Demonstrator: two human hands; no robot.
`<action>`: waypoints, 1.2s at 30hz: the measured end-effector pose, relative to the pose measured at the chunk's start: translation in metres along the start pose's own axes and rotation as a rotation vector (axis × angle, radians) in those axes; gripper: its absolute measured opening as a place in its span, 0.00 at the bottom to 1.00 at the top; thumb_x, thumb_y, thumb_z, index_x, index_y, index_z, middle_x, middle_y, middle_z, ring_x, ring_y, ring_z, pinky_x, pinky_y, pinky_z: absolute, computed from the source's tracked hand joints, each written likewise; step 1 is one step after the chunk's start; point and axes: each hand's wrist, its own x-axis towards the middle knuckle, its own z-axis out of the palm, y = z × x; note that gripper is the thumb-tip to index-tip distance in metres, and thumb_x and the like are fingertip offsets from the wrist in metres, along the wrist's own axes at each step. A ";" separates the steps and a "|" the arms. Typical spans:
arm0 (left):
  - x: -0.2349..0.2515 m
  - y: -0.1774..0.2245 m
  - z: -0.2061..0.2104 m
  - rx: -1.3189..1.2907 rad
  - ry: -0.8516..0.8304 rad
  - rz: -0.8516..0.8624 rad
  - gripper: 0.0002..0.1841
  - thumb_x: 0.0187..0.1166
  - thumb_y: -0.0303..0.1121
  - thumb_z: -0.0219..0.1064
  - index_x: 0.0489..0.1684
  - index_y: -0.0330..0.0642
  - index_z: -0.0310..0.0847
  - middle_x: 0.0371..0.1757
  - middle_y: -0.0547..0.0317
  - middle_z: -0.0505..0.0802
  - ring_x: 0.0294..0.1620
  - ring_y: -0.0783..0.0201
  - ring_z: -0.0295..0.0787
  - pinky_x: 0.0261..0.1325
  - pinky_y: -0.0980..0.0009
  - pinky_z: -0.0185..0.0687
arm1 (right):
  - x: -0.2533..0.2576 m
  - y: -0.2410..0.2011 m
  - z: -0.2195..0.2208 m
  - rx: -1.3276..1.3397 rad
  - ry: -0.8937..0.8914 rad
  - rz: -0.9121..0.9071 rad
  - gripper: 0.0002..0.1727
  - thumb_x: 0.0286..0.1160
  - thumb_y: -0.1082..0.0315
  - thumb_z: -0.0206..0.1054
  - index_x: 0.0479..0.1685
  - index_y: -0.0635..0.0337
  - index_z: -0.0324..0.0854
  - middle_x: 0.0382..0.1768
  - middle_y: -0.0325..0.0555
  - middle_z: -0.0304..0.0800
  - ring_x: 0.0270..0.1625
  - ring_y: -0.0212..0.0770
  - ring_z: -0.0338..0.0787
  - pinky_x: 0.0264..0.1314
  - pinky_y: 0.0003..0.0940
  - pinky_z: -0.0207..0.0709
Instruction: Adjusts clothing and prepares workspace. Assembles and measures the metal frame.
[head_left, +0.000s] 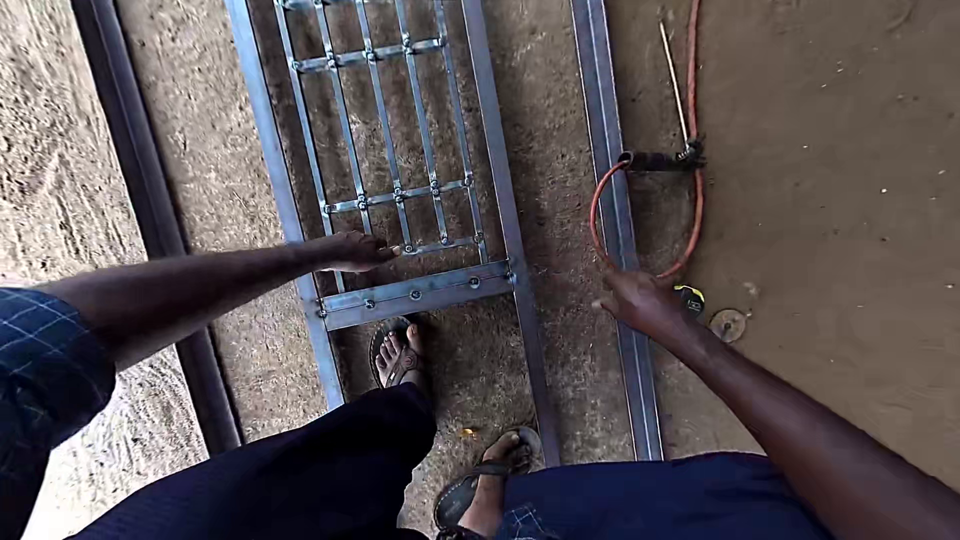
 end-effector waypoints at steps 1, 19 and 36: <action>0.001 0.000 -0.002 -0.030 -0.021 -0.001 0.41 0.89 0.67 0.35 0.70 0.42 0.80 0.56 0.36 0.92 0.58 0.36 0.90 0.64 0.29 0.77 | -0.019 0.020 0.018 -0.066 -0.021 0.015 0.30 0.67 0.50 0.81 0.67 0.56 0.84 0.61 0.64 0.85 0.63 0.68 0.86 0.55 0.70 0.83; 0.000 0.003 -0.001 0.037 0.032 0.034 0.23 0.94 0.50 0.49 0.63 0.44 0.83 0.44 0.45 0.93 0.43 0.46 0.92 0.53 0.41 0.85 | -0.023 0.123 0.047 0.575 0.388 0.723 0.39 0.62 0.56 0.81 0.76 0.61 0.74 0.73 0.79 0.73 0.78 0.77 0.72 0.74 0.79 0.64; -0.003 0.008 -0.004 -0.111 0.022 0.017 0.22 0.95 0.46 0.49 0.57 0.40 0.84 0.46 0.45 0.94 0.43 0.49 0.94 0.54 0.44 0.88 | 0.124 -0.125 -0.025 -0.027 0.290 -0.751 0.22 0.77 0.66 0.67 0.71 0.40 0.83 0.60 0.57 0.82 0.66 0.64 0.80 0.66 0.59 0.78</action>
